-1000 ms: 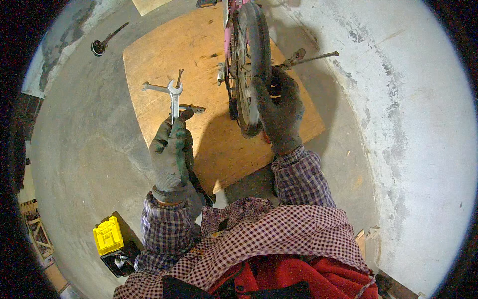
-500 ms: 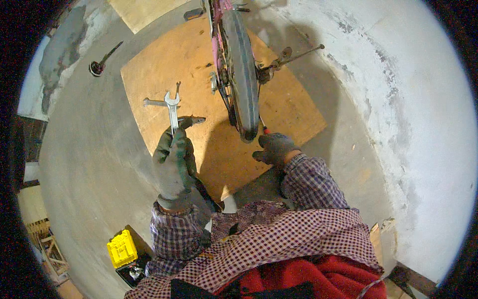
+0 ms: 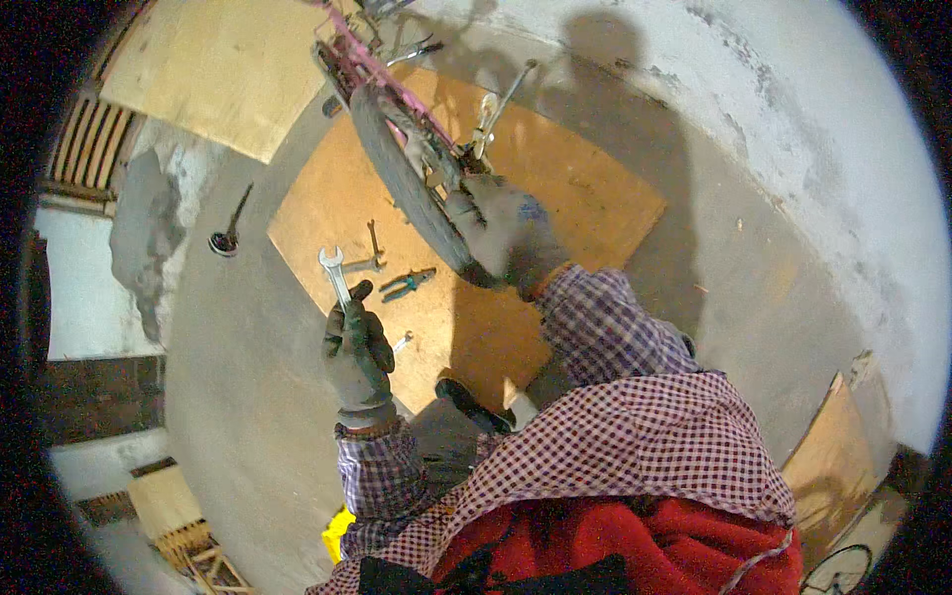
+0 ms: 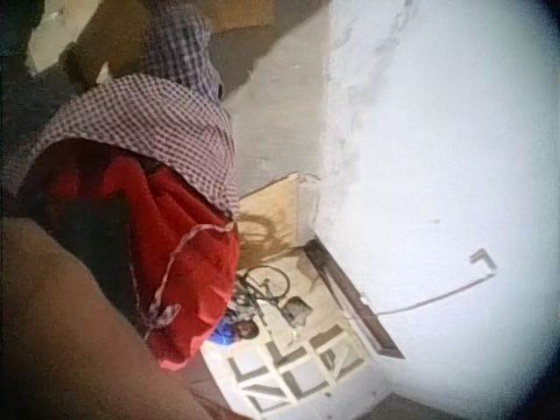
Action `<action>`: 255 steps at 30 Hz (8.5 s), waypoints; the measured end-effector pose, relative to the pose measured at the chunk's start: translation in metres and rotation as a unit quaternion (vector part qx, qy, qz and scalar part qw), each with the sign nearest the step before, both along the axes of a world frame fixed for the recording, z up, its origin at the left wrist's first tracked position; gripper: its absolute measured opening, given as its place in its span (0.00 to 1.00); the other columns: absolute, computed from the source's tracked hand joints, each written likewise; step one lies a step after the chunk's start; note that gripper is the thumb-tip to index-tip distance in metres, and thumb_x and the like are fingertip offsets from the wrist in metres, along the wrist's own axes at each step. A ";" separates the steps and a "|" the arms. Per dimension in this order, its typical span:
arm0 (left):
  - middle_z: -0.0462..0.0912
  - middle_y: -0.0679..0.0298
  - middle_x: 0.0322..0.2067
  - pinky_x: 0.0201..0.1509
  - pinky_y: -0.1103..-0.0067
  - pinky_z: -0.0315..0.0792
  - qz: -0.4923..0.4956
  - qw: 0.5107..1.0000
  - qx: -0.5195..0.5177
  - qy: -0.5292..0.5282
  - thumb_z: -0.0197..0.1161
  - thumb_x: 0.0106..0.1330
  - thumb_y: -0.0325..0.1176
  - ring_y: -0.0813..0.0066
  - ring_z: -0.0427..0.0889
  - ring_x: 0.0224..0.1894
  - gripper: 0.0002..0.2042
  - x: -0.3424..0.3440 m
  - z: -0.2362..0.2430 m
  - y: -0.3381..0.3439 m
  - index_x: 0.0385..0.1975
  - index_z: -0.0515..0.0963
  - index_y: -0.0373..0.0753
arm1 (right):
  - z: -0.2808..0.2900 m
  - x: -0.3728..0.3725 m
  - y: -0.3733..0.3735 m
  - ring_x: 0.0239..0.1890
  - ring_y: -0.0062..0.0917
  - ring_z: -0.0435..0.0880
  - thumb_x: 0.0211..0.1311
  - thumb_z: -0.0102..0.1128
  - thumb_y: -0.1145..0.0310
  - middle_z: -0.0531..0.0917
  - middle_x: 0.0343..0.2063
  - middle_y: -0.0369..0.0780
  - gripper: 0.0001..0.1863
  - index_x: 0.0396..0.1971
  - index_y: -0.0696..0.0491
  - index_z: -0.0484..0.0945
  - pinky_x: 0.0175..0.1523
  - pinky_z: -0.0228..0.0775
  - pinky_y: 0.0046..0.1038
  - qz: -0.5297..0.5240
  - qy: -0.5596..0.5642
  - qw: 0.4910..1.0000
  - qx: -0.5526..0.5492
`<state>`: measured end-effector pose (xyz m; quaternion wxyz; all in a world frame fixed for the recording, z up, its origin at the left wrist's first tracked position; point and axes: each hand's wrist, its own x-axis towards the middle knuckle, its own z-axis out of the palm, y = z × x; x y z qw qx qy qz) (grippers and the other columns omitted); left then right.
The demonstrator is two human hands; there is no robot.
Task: The person uses a wrench and screwdriver to adjust the rear wheel and brake assembly of a pink bicycle. They tighten bolts on the wheel hub and brake caliper, then test the wheel by spinning it.
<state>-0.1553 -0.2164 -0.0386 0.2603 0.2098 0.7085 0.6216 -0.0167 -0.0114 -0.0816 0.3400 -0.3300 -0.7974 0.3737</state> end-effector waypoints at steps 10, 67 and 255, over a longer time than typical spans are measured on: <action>0.68 0.76 0.19 0.16 0.86 0.55 -0.008 0.999 -0.021 0.022 0.57 0.79 0.45 0.89 0.61 0.14 0.20 0.042 -0.007 0.081 0.56 0.79 0.32 | 0.010 0.048 0.030 0.44 0.53 0.84 0.72 0.57 0.55 0.84 0.43 0.56 0.19 0.49 0.56 0.81 0.50 0.75 0.46 0.001 -0.007 0.999 -0.031; 0.72 0.70 0.15 0.14 0.80 0.54 -0.031 0.998 -0.020 -0.051 0.66 0.73 0.50 0.84 0.62 0.11 0.20 0.012 -0.034 0.049 0.23 0.77 0.43 | -0.014 0.041 0.018 0.41 0.51 0.84 0.71 0.59 0.56 0.84 0.40 0.55 0.18 0.46 0.57 0.82 0.46 0.75 0.46 -0.013 0.009 0.999 -0.038; 0.87 0.53 0.36 0.37 0.61 0.80 -0.375 0.621 -0.372 0.580 0.54 0.74 0.36 0.53 0.87 0.31 0.12 -0.074 -0.167 0.011 0.45 0.83 0.40 | -0.070 0.012 0.024 0.35 0.23 0.84 0.68 0.67 0.65 0.86 0.37 0.44 0.14 0.46 0.58 0.81 0.42 0.77 0.27 -0.087 0.062 0.992 -0.062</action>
